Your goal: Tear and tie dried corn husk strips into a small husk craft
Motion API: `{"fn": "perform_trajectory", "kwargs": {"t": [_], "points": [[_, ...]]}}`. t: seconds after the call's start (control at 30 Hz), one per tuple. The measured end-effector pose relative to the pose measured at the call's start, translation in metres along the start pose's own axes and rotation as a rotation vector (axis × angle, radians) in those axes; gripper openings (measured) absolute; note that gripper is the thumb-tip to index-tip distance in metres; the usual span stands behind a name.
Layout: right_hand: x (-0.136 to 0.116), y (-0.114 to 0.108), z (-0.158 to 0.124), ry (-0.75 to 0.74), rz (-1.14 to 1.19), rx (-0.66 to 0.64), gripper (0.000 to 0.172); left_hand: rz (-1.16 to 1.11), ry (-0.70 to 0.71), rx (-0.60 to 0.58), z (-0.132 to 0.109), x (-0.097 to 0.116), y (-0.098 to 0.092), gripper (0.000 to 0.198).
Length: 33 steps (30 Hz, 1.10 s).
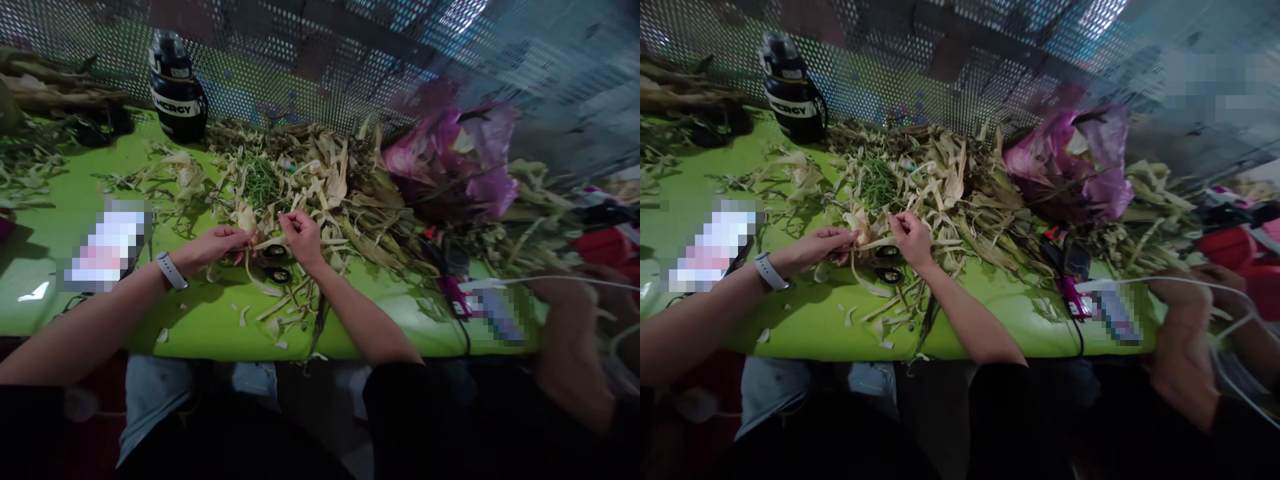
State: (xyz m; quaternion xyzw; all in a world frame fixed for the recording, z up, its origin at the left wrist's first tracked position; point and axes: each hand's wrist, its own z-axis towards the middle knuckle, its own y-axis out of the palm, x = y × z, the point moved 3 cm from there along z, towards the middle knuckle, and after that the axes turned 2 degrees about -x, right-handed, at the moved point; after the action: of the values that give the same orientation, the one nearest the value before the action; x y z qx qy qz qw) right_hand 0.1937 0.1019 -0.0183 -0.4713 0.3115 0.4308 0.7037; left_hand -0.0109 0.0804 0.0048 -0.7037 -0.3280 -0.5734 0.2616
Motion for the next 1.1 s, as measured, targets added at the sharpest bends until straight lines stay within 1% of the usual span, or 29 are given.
{"fn": "perform_trajectory", "kwargs": {"t": [0.07,0.1,0.13,0.17,0.23,0.27,0.3,0.37,0.47,0.53,0.6,0.67,0.73,0.77,0.83,0.9,0.93,1.0,1.07,1.1], "points": [[0.002,-0.003,0.004,0.029,0.018,0.023,0.036,0.041,0.026,-0.062,0.001,0.002,0.002,0.036],[0.002,-0.005,0.005,0.032,0.021,0.043,0.036,0.047,0.039,-0.075,0.001,0.003,0.003,0.034],[0.002,-0.008,0.007,0.015,0.017,0.077,0.035,0.038,0.051,-0.063,0.001,0.004,0.002,0.033],[0.0,-0.011,0.008,-0.029,0.0,0.123,0.034,0.013,0.06,-0.029,0.002,0.005,0.001,0.033],[-0.008,-0.016,0.006,-0.185,-0.06,0.226,0.029,-0.061,0.073,0.067,0.002,0.005,-0.003,0.033],[-0.014,-0.017,0.004,-0.279,-0.096,0.259,0.026,-0.098,0.08,0.108,0.002,0.005,-0.004,0.033],[-0.02,-0.017,0.001,-0.368,-0.128,0.265,0.022,-0.132,0.086,0.135,0.001,0.005,-0.005,0.033],[-0.033,-0.014,-0.006,-0.496,-0.169,0.203,0.015,-0.175,0.081,0.146,0.001,0.004,-0.005,0.031],[-0.045,-0.007,-0.017,-0.595,-0.201,0.091,0.012,-0.244,0.065,0.14,0.002,0.001,-0.004,0.03],[-0.049,-0.005,-0.022,-0.633,-0.251,0.067,0.014,-0.308,0.065,0.148,0.003,0.0,-0.004,0.029],[-0.051,-0.002,-0.027,-0.665,-0.349,0.039,0.019,-0.377,0.066,0.165,0.004,-0.001,-0.003,0.027],[-0.053,0.001,-0.031,-0.69,-0.45,-0.035,0.024,-0.446,0.08,0.184,0.004,-0.001,-0.003,0.024],[-0.055,0.006,-0.036,-0.68,-0.488,-0.134,0.03,-0.492,0.113,0.203,0.003,0.0,-0.001,0.021],[-0.057,0.009,-0.038,-0.652,-0.474,-0.19,0.032,-0.497,0.134,0.21,0.003,0.0,0.0,0.02],[-0.059,0.015,-0.042,-0.536,-0.398,-0.312,0.035,-0.491,0.17,0.23,0.001,0.002,0.003,0.021],[-0.06,0.023,-0.046,-0.371,-0.322,-0.429,0.037,-0.483,0.198,0.251,0.0,0.004,0.006,0.025],[-0.059,0.027,-0.047,-0.293,-0.291,-0.477,0.036,-0.484,0.205,0.257,-0.001,0.005,0.008,0.027],[-0.057,0.033,-0.049,-0.186,-0.234,-0.538,0.028,-0.493,0.209,0.267,-0.002,0.006,0.01,0.027],[-0.055,0.036,-0.05,-0.142,-0.155,-0.567,0.018,-0.498,0.207,0.277,-0.003,0.007,0.01,0.025],[-0.054,0.036,-0.05,-0.128,-0.114,-0.572,0.017,-0.5,0.208,0.285,-0.003,0.007,0.008,0.023]]}}
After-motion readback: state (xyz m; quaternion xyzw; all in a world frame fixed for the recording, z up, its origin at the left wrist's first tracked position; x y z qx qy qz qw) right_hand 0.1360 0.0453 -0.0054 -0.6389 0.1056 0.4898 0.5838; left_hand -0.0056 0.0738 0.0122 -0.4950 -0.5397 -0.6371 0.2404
